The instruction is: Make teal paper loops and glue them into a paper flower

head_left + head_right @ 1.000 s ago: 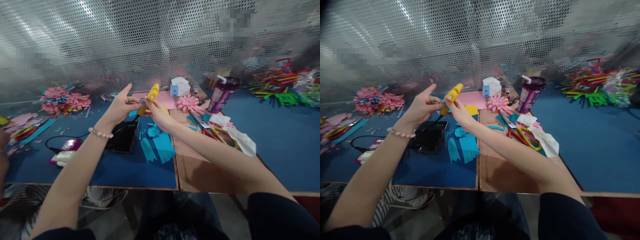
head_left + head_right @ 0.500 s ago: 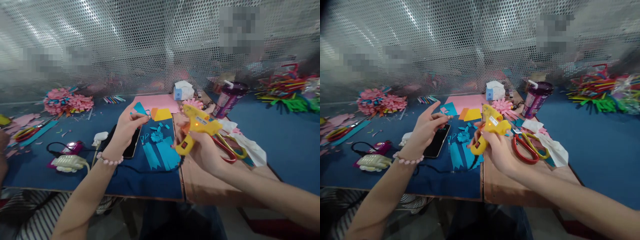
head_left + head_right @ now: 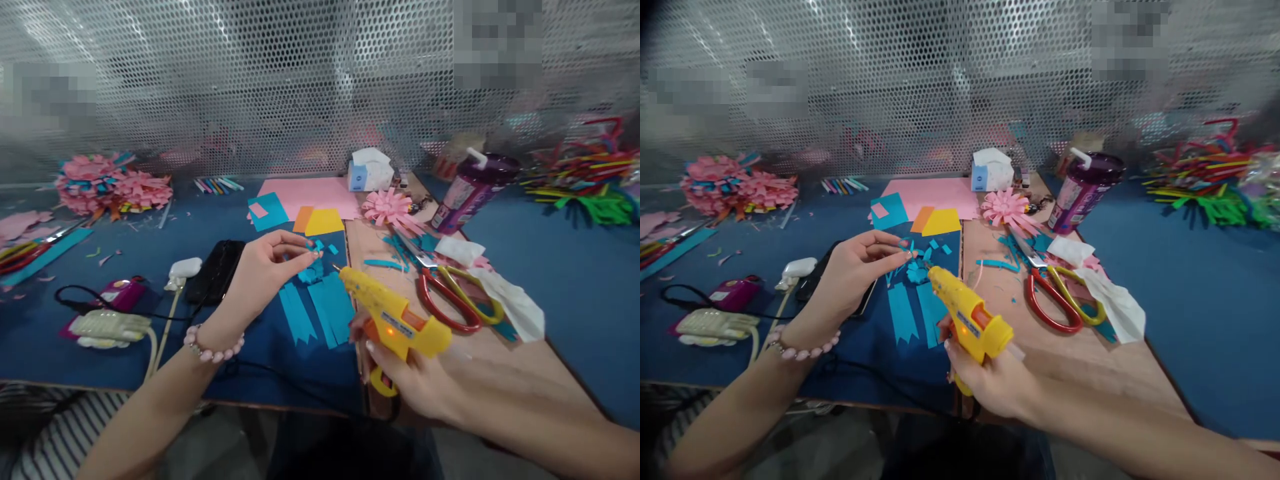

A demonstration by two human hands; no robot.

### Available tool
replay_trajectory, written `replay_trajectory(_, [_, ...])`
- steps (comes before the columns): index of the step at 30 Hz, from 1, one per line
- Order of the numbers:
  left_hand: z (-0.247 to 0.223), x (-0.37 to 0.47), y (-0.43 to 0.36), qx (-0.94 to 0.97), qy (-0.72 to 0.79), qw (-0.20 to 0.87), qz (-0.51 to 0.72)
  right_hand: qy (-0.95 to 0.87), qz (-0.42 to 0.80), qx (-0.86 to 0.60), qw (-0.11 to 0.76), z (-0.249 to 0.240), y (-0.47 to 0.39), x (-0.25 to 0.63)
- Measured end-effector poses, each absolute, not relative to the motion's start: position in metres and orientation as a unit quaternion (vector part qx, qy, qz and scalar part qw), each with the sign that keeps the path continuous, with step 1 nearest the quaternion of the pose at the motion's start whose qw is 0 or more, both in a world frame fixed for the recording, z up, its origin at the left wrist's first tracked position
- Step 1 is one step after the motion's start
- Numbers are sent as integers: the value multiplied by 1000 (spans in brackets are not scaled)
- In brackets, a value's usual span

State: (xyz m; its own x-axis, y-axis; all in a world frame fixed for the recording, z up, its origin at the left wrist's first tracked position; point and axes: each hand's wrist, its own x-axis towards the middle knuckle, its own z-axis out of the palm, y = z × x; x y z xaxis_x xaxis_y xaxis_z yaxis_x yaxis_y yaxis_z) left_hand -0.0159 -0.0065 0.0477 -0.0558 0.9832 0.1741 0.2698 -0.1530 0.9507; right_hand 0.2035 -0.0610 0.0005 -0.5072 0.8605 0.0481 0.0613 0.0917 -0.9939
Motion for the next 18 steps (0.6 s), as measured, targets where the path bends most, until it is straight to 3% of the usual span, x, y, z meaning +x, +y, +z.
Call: replay_trajectory(18, [56,-7,-20,653,578,253,418,-721,464,-350,376,-20,-69,215])
